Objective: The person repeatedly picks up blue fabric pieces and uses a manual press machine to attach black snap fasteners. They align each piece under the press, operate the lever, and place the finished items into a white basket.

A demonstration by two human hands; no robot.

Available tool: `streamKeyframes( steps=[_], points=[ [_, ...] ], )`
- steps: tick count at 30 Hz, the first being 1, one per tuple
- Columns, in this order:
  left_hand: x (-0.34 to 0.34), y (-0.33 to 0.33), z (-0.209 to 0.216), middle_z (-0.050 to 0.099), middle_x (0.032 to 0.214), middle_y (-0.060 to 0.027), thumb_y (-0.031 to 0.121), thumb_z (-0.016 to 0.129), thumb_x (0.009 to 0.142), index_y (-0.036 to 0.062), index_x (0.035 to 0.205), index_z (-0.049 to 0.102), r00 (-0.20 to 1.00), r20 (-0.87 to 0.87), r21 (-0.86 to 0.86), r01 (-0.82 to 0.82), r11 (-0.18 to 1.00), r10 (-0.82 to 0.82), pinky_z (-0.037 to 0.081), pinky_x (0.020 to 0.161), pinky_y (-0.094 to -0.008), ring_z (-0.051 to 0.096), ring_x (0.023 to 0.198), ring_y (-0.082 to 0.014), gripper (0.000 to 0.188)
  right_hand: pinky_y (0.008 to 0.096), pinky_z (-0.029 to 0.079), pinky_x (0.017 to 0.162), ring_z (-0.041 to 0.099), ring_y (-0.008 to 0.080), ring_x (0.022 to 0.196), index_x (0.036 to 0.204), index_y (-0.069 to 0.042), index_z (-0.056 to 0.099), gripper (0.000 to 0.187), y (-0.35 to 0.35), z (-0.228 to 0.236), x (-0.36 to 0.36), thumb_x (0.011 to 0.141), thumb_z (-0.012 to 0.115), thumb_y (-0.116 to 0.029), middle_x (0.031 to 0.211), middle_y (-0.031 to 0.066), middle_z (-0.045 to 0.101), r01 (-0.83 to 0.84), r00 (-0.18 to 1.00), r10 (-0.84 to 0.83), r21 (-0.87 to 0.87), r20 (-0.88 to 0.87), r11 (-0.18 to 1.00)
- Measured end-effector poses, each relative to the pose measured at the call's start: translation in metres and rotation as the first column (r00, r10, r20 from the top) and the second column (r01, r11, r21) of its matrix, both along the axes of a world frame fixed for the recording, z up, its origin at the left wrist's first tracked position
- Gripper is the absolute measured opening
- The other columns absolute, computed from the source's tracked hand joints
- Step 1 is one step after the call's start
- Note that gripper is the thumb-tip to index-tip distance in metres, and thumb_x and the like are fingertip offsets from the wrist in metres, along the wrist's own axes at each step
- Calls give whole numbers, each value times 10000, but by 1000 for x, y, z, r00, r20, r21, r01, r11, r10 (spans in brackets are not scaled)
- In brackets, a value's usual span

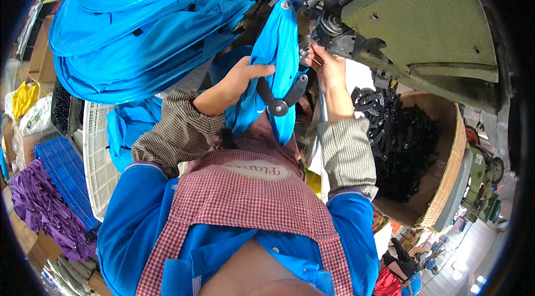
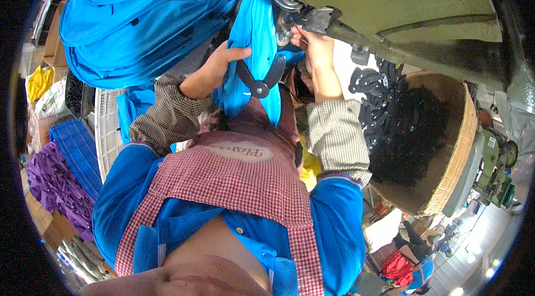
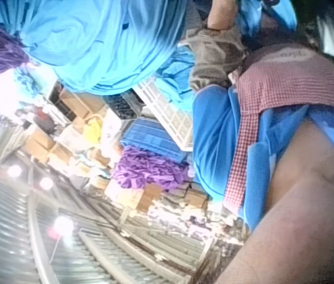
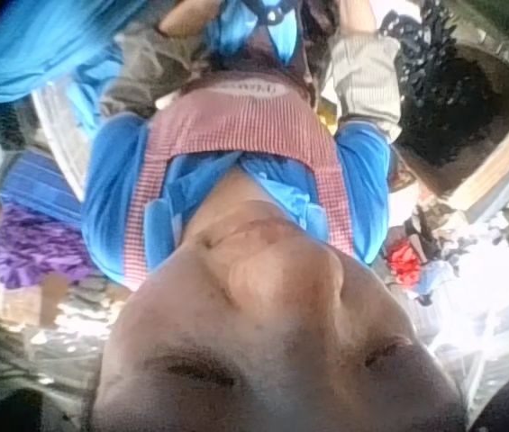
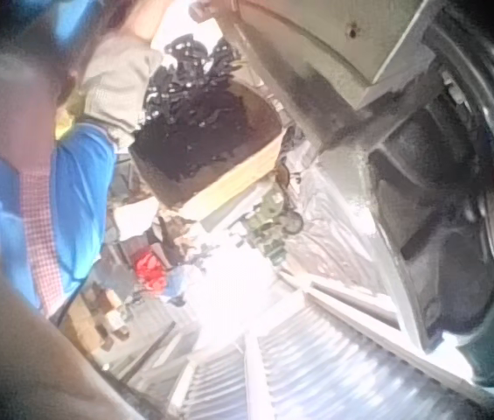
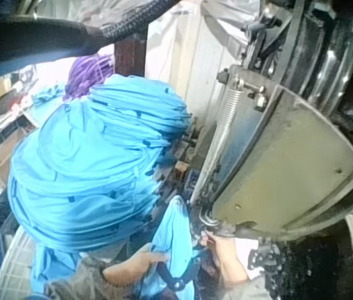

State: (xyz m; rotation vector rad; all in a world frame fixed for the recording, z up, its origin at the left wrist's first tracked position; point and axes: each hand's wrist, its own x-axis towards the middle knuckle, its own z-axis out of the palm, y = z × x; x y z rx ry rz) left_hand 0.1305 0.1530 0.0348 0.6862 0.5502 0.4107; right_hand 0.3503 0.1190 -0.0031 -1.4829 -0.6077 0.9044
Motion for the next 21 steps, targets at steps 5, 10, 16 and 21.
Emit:
streamKeyframes(
  steps=[5,10,16,21],
  points=[
    [10,-2,14,608,981,-95,227,640,770,-6,1098,534,999,18,-83,-34,996,36,470,785,-311,597,851,-183,416,278,518,559,571,140,615,876,13,571,167,-15,55,-19,795,634,-120,728,52,582,-114,993,113,-28,-37,993],
    [13,2,9,579,1016,-93,257,653,743,6,1136,488,1000,-2,97,18,995,-18,458,806,-308,575,883,-187,494,256,510,557,550,118,588,834,-9,558,143,-26,49,-31,817,616,-139,650,34,548,31,971,-23,30,-239,999],
    [17,7,7,595,954,-71,219,622,758,20,1104,511,999,31,48,31,998,-33,463,778,-296,581,851,-169,414,224,438,727,557,107,775,1049,7,541,251,-105,3,-60,883,491,-173,891,28,595,-267,822,285,107,-493,958],
    [28,16,3,621,934,-102,145,698,706,-3,1024,571,999,13,136,-43,990,42,488,743,-297,608,802,-178,373,236,379,846,498,88,941,1107,31,525,263,-95,28,-71,878,494,-96,1040,32,576,-349,906,376,158,-194,924]
  ],
)
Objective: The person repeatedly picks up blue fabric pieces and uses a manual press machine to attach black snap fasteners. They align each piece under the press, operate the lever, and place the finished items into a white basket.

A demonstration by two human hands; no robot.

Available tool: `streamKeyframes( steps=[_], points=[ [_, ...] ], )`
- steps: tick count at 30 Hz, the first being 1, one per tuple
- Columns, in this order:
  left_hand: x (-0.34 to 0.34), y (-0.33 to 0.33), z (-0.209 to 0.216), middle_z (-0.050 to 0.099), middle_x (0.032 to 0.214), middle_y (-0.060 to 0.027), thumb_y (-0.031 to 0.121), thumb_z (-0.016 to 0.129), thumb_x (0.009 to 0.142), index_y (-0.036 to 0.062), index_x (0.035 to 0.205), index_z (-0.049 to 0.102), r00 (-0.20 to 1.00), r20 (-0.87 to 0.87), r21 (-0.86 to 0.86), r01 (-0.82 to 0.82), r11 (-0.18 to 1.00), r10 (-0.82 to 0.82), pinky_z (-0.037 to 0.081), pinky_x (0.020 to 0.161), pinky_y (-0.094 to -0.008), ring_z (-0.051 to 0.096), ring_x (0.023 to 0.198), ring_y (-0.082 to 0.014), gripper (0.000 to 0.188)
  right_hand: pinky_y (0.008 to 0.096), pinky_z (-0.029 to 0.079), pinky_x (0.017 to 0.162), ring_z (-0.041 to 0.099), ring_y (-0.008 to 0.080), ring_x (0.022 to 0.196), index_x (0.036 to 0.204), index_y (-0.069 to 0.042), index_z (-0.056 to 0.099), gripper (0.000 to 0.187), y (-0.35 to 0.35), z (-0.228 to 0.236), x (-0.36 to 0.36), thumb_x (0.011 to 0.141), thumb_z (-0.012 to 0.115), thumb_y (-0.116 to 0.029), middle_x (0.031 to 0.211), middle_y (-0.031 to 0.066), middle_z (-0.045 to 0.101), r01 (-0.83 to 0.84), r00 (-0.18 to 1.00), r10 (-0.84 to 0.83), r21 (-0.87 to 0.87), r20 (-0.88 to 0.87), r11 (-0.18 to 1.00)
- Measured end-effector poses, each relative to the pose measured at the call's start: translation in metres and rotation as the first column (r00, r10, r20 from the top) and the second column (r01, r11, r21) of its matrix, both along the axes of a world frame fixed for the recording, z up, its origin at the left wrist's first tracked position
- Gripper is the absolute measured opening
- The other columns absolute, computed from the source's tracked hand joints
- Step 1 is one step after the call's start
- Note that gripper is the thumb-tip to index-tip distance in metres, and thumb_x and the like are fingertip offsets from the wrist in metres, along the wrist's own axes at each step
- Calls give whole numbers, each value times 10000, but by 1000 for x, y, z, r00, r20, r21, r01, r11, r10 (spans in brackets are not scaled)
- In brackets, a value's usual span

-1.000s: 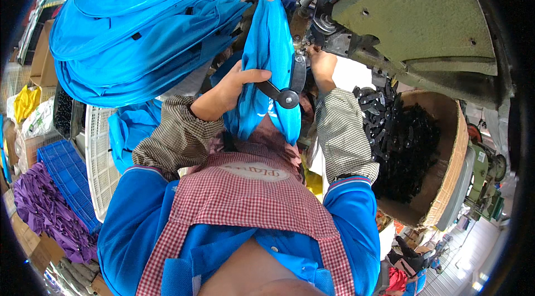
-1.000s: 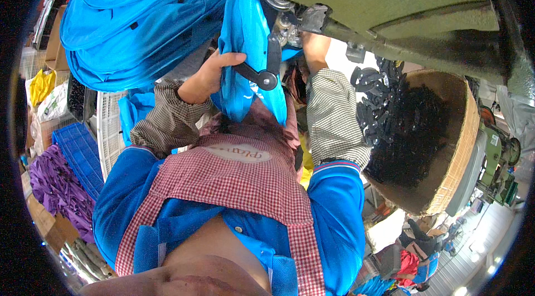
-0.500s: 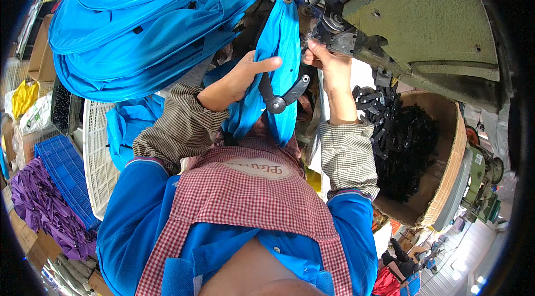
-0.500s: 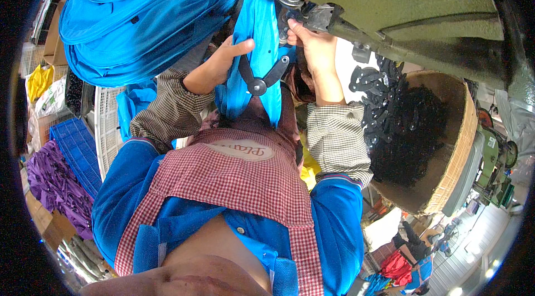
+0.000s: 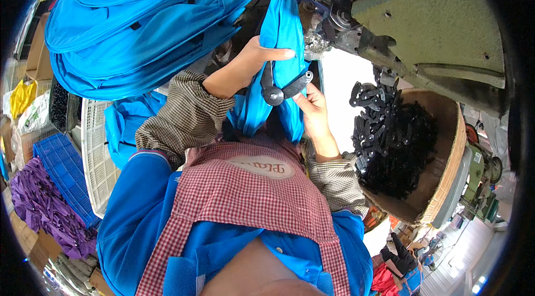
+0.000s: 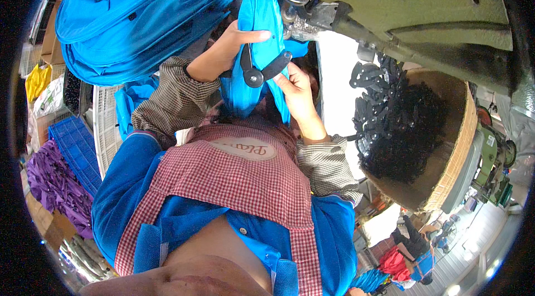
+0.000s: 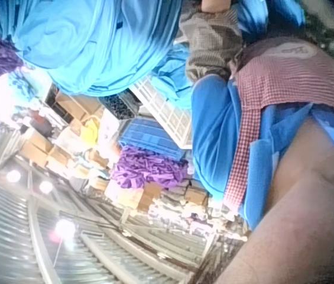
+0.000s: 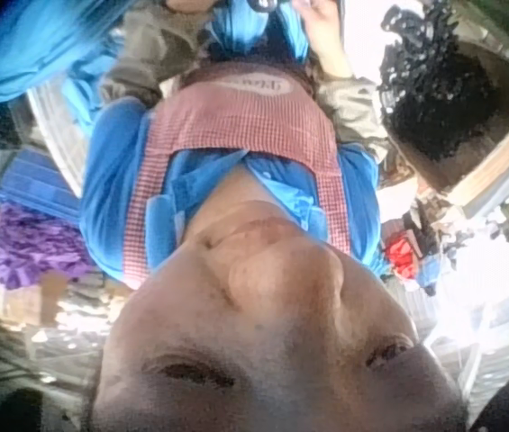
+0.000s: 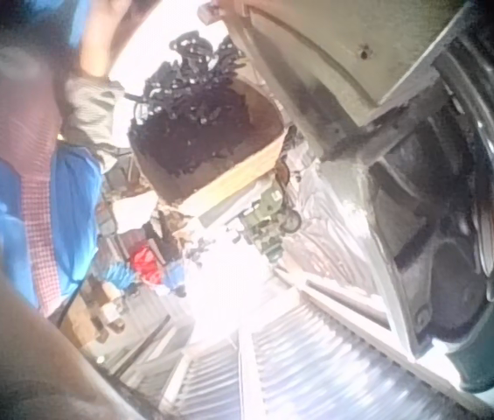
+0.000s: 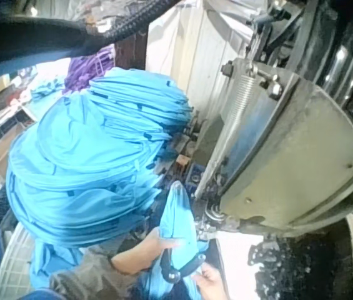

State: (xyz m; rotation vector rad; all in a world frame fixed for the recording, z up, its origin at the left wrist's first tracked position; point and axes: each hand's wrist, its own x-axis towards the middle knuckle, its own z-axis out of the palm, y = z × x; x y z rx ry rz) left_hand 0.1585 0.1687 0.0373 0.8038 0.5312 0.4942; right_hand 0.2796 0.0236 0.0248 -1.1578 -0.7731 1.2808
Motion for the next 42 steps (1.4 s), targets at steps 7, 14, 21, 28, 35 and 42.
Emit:
streamKeyframes(
  steps=[7,14,21,28,35,42],
  points=[
    [32,10,-1,630,908,-66,121,653,764,24,996,594,997,36,84,67,994,-71,487,741,-298,607,798,-155,258,198,389,705,466,53,769,999,17,570,188,3,-4,8,902,471,-111,865,-15,574,275,918,-288,86,273,958],
    [51,21,-15,640,899,-91,104,674,733,8,970,611,999,-37,-28,-3,1000,2,502,735,-318,620,772,-178,263,211,388,759,483,67,832,1044,5,562,211,18,-10,27,907,447,-107,922,-4,578,225,965,-211,-76,157,971],
    [51,20,-14,644,884,-110,93,681,718,-18,941,613,999,-37,-139,-20,990,15,508,745,-339,630,747,-204,259,226,434,679,524,89,735,961,-9,583,231,16,13,16,909,469,-204,804,59,594,378,632,-380,160,675,912],
    [47,16,-3,647,821,-107,102,673,735,-16,879,622,995,-95,-83,-42,996,34,506,672,-338,622,688,-202,193,199,392,381,515,99,409,664,-4,552,313,35,33,12,866,554,-244,536,58,561,399,897,-331,-215,292,891],
    [51,14,-20,648,829,-102,123,676,736,-2,882,626,992,-100,-54,-87,995,82,498,677,-334,620,702,-194,198,210,408,387,525,115,404,658,-25,533,295,40,28,23,868,547,-231,541,73,568,314,926,-243,-232,289,921],
    [52,17,-10,646,879,-131,72,674,710,-36,934,619,994,-74,-39,-86,995,83,505,718,-347,632,761,-223,255,206,409,654,495,66,712,968,-13,604,185,19,0,36,872,518,-146,806,6,593,385,741,-348,61,575,921]
  ],
)
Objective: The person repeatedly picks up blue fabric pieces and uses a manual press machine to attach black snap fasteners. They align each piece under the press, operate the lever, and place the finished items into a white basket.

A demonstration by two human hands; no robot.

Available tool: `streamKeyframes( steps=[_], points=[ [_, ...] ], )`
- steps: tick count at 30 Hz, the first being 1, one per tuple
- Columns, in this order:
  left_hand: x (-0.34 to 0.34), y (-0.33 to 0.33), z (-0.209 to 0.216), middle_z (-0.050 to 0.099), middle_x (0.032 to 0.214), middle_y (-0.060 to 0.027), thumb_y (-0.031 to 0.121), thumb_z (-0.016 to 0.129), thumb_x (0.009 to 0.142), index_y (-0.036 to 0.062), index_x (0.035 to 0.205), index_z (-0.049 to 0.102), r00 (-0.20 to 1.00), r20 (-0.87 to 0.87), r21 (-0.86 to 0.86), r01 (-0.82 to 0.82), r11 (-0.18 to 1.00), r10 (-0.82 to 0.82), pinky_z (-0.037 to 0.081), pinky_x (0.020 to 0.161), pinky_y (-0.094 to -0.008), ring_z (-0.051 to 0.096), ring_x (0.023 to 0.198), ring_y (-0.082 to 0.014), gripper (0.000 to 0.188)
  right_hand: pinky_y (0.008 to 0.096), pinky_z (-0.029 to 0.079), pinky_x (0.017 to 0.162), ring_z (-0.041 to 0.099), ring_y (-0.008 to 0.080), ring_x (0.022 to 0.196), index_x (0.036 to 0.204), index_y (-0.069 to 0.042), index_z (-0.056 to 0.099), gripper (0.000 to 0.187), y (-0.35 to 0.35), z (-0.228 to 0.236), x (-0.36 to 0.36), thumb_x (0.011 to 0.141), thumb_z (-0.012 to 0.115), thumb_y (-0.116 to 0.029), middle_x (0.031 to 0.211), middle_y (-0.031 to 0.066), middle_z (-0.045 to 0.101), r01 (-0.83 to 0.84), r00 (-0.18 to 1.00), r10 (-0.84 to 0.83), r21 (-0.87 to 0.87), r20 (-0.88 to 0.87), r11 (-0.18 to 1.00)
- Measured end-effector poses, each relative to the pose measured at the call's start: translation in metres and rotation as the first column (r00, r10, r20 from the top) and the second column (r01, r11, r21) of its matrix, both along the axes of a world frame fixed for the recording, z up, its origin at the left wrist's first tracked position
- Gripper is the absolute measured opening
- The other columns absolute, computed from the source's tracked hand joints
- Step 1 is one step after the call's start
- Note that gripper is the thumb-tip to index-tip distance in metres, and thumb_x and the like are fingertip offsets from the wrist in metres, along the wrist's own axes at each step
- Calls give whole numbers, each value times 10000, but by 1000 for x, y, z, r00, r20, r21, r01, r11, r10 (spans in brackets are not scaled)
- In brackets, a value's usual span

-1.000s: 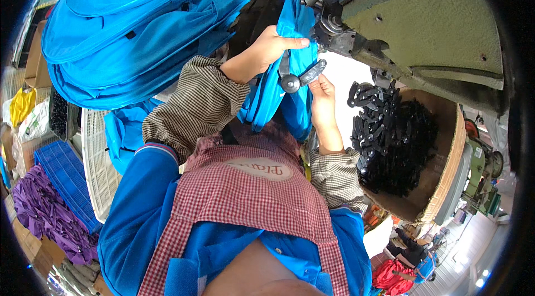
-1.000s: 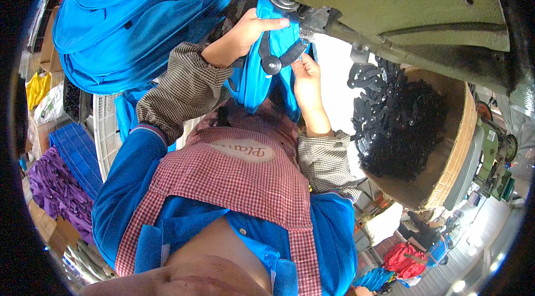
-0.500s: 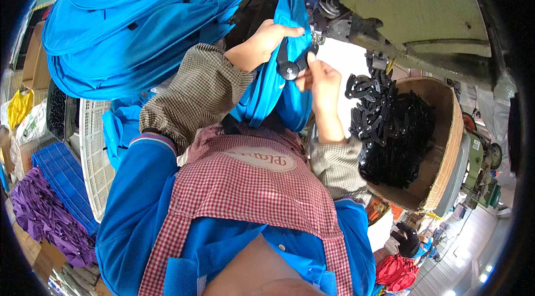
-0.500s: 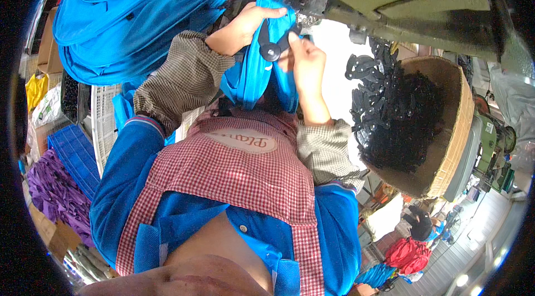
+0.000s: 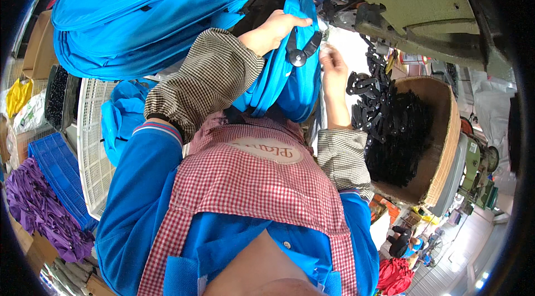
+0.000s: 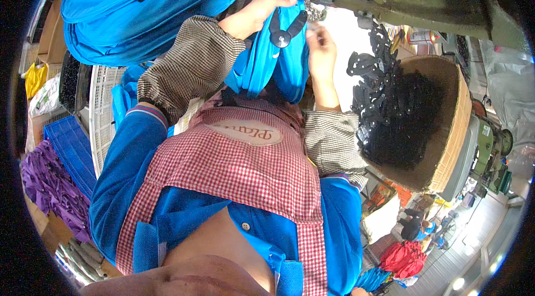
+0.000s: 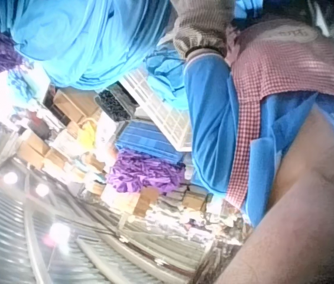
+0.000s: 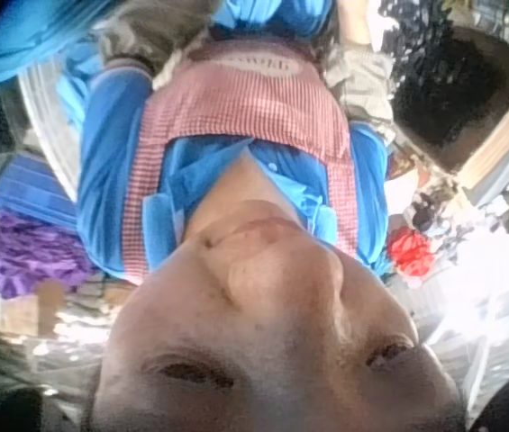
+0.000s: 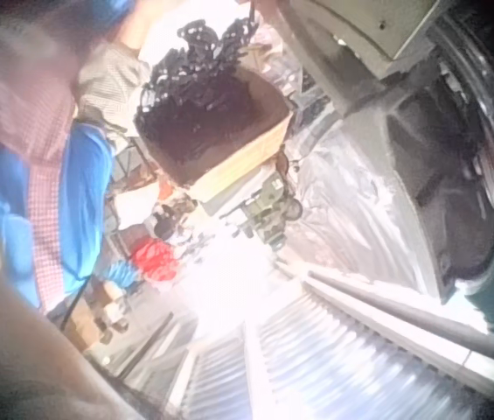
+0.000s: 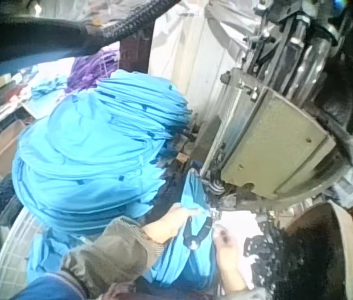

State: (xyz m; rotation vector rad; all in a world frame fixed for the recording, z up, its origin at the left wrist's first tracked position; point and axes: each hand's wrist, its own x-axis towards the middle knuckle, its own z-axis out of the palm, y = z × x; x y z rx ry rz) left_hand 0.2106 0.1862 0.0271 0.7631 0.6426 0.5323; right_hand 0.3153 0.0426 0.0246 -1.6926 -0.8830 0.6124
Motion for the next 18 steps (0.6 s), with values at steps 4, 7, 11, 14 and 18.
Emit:
streamKeyframes(
  steps=[4,7,11,14,18],
  points=[
    [0,5,-1,649,880,-122,110,667,738,-13,926,627,998,-29,-9,60,998,-60,509,712,-346,630,757,-216,228,221,420,735,536,90,789,1017,11,590,240,-3,3,-13,875,534,-173,913,31,616,-144,831,162,76,-533,987],
    [-1,6,-3,641,896,-146,75,663,725,-46,951,607,996,-15,-68,81,994,-82,510,724,-364,632,772,-238,262,226,421,766,549,100,827,1036,15,585,261,-1,-4,-15,865,549,-179,951,37,620,-156,762,184,100,-621,983],
    [-1,6,-1,643,889,-130,108,658,746,-18,956,610,992,-83,-66,85,994,-90,515,714,-356,630,754,-223,249,252,448,682,566,120,765,992,-9,605,234,-2,0,-11,879,521,-196,872,75,627,-66,995,67,6,-73,998],
    [-7,0,-7,644,876,-128,125,658,751,-15,950,609,998,-29,-89,48,995,-50,514,701,-353,630,744,-217,248,202,377,435,497,72,468,753,-22,618,222,0,27,-23,861,553,-205,568,35,577,62,993,-76,-143,-94,988],
    [-9,-4,1,640,898,-129,242,645,774,-21,955,601,998,-56,-25,32,999,-33,502,714,-316,623,761,-201,322,193,353,381,464,67,397,640,-27,555,281,19,29,-27,850,576,-211,511,20,535,11,964,-23,-46,-265,999]
  ],
)
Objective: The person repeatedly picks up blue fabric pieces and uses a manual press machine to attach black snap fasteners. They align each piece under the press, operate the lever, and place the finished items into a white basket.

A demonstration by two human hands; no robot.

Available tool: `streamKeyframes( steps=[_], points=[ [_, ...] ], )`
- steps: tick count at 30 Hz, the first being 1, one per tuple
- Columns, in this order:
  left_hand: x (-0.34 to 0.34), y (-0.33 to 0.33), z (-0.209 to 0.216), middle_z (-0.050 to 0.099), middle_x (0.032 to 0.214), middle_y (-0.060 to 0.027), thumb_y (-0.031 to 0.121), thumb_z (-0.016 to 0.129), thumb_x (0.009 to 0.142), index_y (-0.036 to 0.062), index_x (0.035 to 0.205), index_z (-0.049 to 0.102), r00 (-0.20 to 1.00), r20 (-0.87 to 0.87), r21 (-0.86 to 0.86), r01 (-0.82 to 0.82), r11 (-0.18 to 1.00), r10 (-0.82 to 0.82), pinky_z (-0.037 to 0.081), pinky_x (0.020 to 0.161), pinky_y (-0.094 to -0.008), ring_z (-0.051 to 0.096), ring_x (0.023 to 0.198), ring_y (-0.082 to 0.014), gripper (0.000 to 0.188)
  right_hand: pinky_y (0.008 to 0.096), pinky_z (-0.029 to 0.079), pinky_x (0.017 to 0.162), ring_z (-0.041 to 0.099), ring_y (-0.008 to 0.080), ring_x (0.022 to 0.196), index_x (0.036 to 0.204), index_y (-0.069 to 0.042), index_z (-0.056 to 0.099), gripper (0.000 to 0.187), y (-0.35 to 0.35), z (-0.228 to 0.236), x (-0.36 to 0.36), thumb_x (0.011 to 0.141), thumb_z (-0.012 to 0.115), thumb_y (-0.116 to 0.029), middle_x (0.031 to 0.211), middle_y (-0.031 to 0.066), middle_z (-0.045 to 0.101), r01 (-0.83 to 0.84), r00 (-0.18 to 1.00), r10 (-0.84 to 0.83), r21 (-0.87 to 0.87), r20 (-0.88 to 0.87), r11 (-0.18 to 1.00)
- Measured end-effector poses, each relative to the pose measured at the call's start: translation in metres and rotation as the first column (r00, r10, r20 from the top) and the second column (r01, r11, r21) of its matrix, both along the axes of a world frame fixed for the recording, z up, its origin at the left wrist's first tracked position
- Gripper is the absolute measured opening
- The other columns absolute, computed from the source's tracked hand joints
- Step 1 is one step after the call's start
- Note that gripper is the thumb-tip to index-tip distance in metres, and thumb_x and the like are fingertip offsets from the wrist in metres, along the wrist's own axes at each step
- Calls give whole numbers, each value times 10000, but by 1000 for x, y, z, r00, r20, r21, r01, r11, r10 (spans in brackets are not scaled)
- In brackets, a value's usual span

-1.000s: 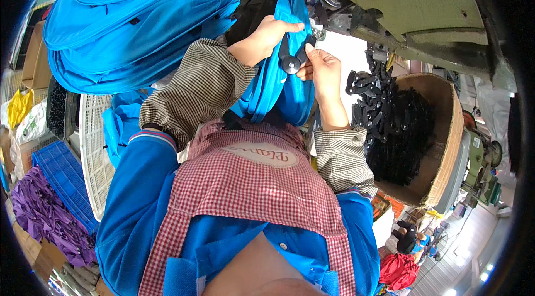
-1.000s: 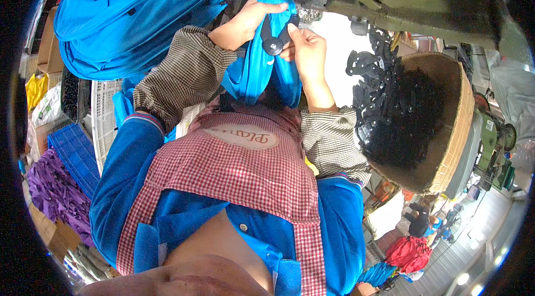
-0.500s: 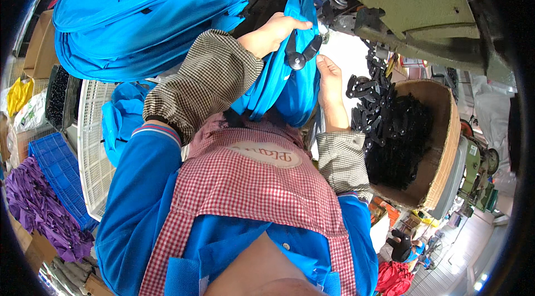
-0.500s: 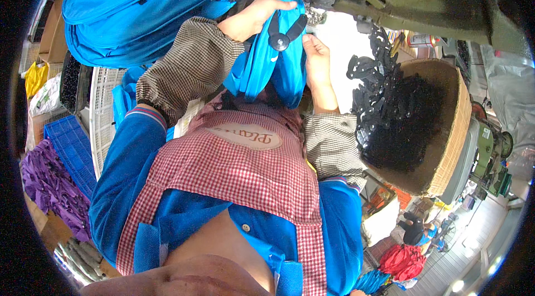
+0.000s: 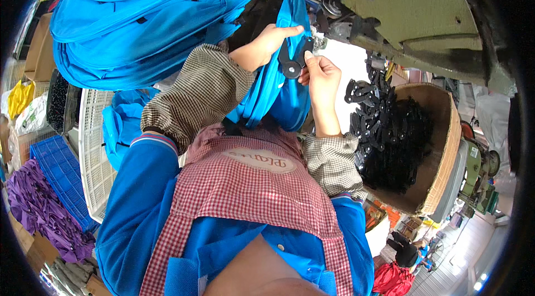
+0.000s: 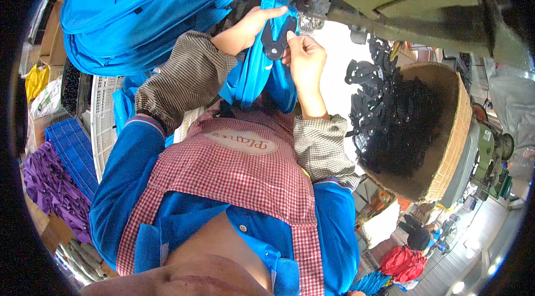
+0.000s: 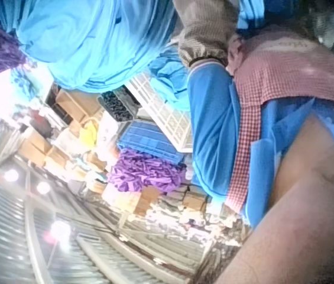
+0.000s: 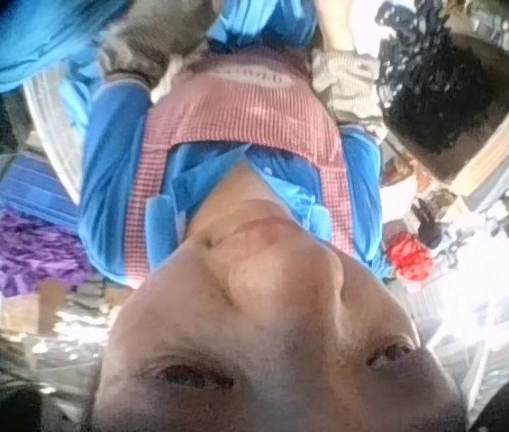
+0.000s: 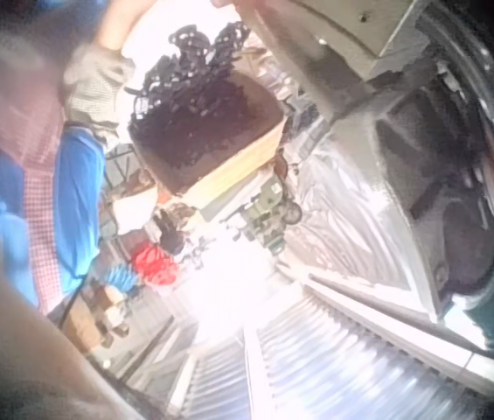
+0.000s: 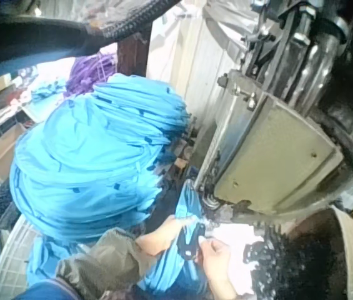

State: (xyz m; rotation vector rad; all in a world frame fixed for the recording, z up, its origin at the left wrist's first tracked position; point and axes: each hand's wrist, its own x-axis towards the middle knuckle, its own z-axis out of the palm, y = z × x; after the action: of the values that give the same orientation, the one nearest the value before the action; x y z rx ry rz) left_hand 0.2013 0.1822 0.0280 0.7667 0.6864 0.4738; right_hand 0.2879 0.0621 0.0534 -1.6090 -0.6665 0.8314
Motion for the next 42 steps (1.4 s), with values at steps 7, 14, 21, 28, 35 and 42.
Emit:
streamKeyframes(
  steps=[7,14,21,28,35,42],
  points=[
    [-22,-31,-17,584,1019,-73,260,595,828,6,1111,507,987,144,136,-93,986,73,438,819,-277,551,914,-134,390,204,350,354,463,90,367,600,-34,533,312,5,-9,7,852,573,-213,477,44,519,30,971,-23,26,-237,999],
    [-24,-24,-38,565,1015,-40,152,531,866,5,1117,487,997,25,450,-76,890,72,412,828,-269,513,927,-110,294,218,293,400,367,54,413,572,-40,501,368,13,-52,41,890,512,-226,477,12,475,24,949,-59,116,311,993],
    [-21,-25,-32,570,938,-15,128,536,857,27,1040,530,989,135,430,-115,895,62,431,772,-262,525,848,-96,209,435,456,714,588,373,791,967,-82,624,276,71,-144,128,755,545,-239,863,205,616,-220,354,473,-419,807,881],
    [-130,-29,-15,579,896,-14,341,594,830,6,1028,565,967,-185,665,-7,746,174,425,753,-281,498,832,-106,391,391,482,664,623,331,747,941,-36,624,329,67,-146,148,648,625,-185,814,191,637,-85,425,399,-402,813,911],
    [-328,-66,149,534,605,-69,385,659,740,-1,811,550,839,-534,646,482,592,-100,418,480,-288,533,559,-147,407,333,448,557,559,219,545,702,-14,604,131,71,-147,155,696,615,-145,614,113,606,-141,527,264,-223,808,965],
    [-342,-181,113,531,491,-103,491,623,679,121,784,592,30,-798,419,745,518,602,449,454,-375,565,478,-284,386,340,435,574,533,207,542,676,-5,571,152,72,-154,151,727,597,-146,607,119,589,-133,648,209,-161,732,978]
  ],
)
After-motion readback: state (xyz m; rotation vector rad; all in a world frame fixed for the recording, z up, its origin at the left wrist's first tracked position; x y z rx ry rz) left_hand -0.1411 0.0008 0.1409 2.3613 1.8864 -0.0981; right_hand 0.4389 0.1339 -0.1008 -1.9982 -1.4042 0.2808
